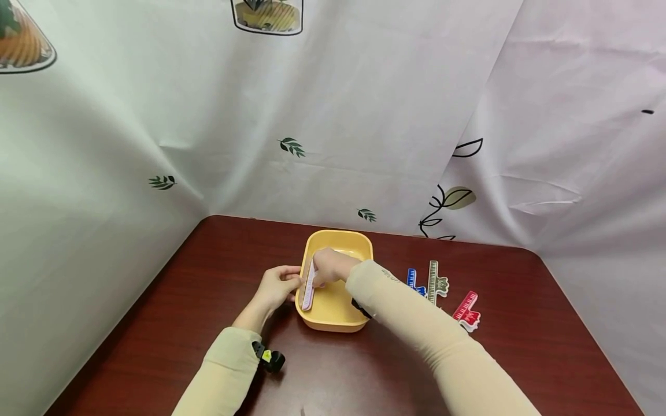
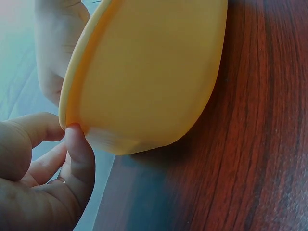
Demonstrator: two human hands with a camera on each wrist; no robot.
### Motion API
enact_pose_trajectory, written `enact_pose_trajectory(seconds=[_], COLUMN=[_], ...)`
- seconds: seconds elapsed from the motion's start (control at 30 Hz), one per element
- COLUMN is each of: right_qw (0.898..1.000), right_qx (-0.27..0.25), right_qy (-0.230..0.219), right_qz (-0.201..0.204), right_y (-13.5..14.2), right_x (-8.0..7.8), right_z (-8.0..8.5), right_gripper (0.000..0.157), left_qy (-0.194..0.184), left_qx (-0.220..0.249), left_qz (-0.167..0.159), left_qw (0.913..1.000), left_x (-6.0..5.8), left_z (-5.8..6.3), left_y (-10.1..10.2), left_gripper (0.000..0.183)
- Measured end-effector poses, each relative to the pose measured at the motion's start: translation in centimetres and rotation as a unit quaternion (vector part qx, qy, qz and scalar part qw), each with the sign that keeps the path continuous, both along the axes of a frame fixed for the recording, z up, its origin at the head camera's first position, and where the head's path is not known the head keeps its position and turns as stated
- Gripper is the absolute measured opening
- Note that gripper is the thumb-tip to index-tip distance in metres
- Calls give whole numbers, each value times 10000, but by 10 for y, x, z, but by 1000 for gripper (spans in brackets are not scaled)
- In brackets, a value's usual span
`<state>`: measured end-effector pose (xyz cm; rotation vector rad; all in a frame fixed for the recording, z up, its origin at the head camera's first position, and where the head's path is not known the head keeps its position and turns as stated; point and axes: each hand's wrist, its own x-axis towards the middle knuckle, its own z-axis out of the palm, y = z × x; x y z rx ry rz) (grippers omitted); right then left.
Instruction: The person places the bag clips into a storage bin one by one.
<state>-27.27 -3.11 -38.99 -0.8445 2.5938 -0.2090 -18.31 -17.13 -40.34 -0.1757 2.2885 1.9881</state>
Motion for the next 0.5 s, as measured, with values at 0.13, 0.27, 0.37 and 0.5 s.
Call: enact_pose_trajectory(seconds=[0.13, 0.27, 0.37, 0.5], right_qw=[10000, 10000, 10000, 9999], right_qx=[19, 32, 70, 148], right_qy=[-12, -27, -24, -15], right_qz=[-5, -38, -59, -86], right_y=[-1, -1, -1, -3], right_x=[0, 1, 1, 2], right_z=[0, -1, -1, 0], right_gripper=[20, 18, 17, 17], left_qy=[1, 11, 1, -2], left_qx=[22, 70, 95, 52], left_qz=[-6, 10, 46, 128], left_qw=[10000, 10000, 9999, 9999], left_x=[-1, -7, -13, -18], left_z=[-2, -11, -22, -31], left_y=[0, -2, -5, -6], left_gripper=[40, 40, 41, 41])
